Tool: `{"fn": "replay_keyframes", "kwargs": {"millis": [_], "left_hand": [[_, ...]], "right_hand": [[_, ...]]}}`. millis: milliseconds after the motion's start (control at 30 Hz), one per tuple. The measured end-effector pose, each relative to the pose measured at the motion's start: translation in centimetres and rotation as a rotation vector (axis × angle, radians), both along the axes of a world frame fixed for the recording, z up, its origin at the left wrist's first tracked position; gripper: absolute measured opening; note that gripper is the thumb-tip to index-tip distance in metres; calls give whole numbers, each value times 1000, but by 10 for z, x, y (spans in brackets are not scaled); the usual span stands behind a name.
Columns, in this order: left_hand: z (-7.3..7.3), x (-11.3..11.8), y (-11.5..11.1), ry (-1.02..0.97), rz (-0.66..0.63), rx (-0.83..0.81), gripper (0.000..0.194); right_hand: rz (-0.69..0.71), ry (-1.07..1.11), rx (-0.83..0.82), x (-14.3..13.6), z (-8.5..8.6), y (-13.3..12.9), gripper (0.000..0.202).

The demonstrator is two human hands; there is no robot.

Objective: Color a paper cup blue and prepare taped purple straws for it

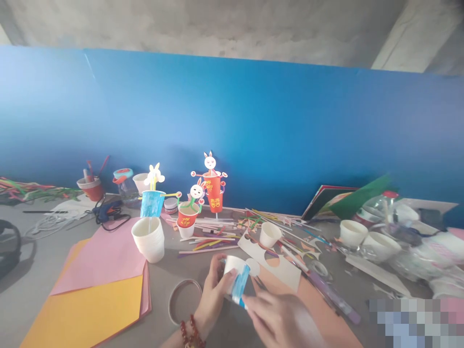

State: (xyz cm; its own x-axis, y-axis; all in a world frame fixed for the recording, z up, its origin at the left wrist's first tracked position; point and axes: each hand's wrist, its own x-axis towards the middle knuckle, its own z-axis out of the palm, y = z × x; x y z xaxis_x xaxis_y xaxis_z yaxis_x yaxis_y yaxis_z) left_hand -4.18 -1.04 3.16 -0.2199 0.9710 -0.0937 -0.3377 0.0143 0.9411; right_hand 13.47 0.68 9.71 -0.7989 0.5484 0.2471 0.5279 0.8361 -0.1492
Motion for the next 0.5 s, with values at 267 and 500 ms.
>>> {"fn": "replay_keyframes", "kwargs": {"millis": [267,500], "left_hand": [[-4,0,1,-25,-23,16,43],[0,1,0,-5,7,-19,44]], "right_hand": [[-114,123,-25,2,1,6,32],[17,47,-64,3,5,0,25]]}}
